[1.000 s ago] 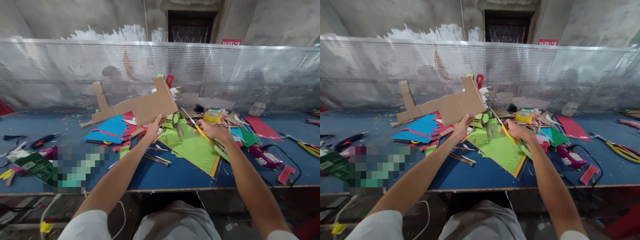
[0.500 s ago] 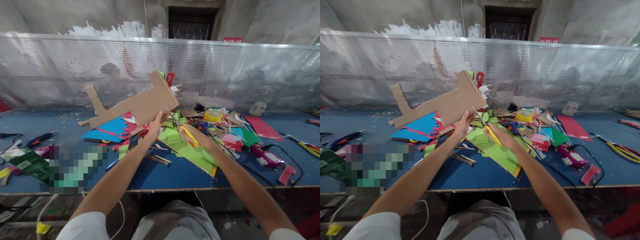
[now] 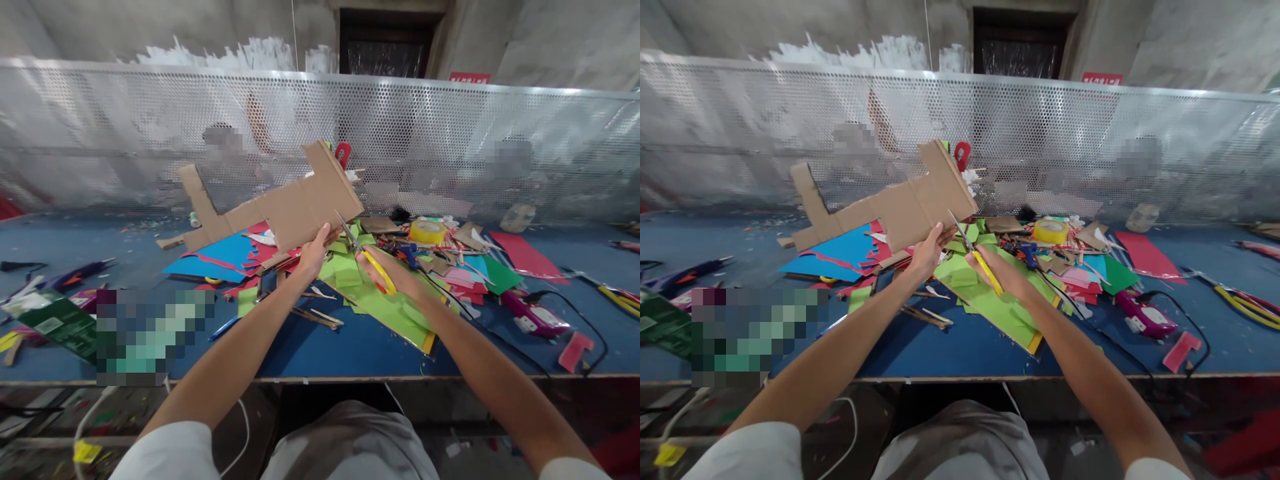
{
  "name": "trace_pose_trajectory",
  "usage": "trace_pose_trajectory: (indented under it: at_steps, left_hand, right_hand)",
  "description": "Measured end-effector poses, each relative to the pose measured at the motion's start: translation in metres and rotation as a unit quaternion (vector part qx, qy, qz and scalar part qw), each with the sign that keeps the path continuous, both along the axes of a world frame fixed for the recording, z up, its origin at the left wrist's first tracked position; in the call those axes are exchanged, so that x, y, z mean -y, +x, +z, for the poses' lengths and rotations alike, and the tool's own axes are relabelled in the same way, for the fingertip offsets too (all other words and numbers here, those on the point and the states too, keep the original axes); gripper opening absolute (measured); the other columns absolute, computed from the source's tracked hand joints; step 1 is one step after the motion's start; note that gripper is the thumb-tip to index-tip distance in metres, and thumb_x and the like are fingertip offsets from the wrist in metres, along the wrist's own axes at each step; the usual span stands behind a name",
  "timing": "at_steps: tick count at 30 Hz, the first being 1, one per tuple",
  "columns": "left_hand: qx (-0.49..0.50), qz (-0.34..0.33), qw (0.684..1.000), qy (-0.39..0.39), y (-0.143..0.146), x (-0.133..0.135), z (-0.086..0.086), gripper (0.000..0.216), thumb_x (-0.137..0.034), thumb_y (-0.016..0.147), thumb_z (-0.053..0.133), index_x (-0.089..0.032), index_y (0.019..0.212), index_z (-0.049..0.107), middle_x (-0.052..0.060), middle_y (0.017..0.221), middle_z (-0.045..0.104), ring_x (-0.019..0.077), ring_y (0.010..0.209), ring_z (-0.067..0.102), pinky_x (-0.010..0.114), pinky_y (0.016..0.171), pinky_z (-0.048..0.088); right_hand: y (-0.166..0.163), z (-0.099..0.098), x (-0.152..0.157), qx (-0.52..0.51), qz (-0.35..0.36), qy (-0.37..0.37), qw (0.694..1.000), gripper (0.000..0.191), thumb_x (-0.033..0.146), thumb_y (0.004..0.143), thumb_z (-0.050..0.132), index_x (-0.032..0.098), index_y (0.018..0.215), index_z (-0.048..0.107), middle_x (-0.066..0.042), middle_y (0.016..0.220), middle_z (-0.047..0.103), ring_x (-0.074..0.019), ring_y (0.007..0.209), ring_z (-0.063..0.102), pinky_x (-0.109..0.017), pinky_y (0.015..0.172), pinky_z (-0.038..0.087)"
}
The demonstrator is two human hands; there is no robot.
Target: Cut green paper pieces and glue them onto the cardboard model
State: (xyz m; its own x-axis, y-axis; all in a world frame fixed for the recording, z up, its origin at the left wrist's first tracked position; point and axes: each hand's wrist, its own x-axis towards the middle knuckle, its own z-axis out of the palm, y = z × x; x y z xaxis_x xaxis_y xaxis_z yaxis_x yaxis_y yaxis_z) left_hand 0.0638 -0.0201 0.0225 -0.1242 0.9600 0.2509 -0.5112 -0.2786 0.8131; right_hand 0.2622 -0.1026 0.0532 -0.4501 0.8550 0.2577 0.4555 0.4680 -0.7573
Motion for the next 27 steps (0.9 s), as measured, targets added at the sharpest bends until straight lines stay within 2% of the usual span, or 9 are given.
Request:
trace_pose_trajectory:
  at_steps: [12,18,22,27]
  left_hand:
    - [-0.005,-0.005,1.000,0.010,0.001,-0.001,-0.001,0.027,-0.041,0.090,0.076,-0.015,0.096,0.076,0.014,0.107,0.081,0.0295,0.129,0.069,0.043,0.113,0.054]
    - [0.005,-0.009,1.000,0.017,0.003,0.001,0.000,0.021,-0.035,0.092,0.073,-0.014,0.095,0.076,0.013,0.106,0.082,0.0298,0.130,0.069,0.044,0.113,0.054]
    - [0.012,-0.004,1.000,0.012,0.003,0.002,0.001,0.017,-0.031,0.093,0.071,-0.015,0.093,0.076,0.013,0.104,0.082,0.0281,0.128,0.070,0.042,0.114,0.053]
    - [0.035,-0.006,0.999,0.000,0.003,0.004,0.004,0.012,-0.024,0.093,0.070,-0.014,0.089,0.075,0.012,0.096,0.083,0.0271,0.120,0.074,0.041,0.115,0.052]
  right_hand:
    - [-0.006,-0.002,-0.001,0.049,-0.062,0.073,0.994,0.043,0.066,0.102,0.046,0.027,0.085,0.044,-0.002,0.071,0.055,-0.0228,0.071,0.059,-0.033,0.062,0.039]
    - [-0.012,-0.009,-0.006,0.104,-0.104,0.123,0.981,0.035,0.054,0.107,0.040,0.025,0.087,0.046,-0.003,0.078,0.057,-0.0214,0.068,0.053,-0.034,0.069,0.036]
    - [-0.014,-0.014,-0.009,0.110,-0.118,0.117,0.980,0.034,0.054,0.106,0.042,0.025,0.087,0.047,-0.001,0.073,0.052,-0.0205,0.065,0.048,-0.034,0.069,0.035]
    - [-0.012,-0.019,-0.013,-0.035,-0.063,0.018,0.997,0.034,0.057,0.094,0.062,0.027,0.084,0.050,-0.001,0.073,0.049,-0.0231,0.073,0.049,-0.037,0.073,0.043]
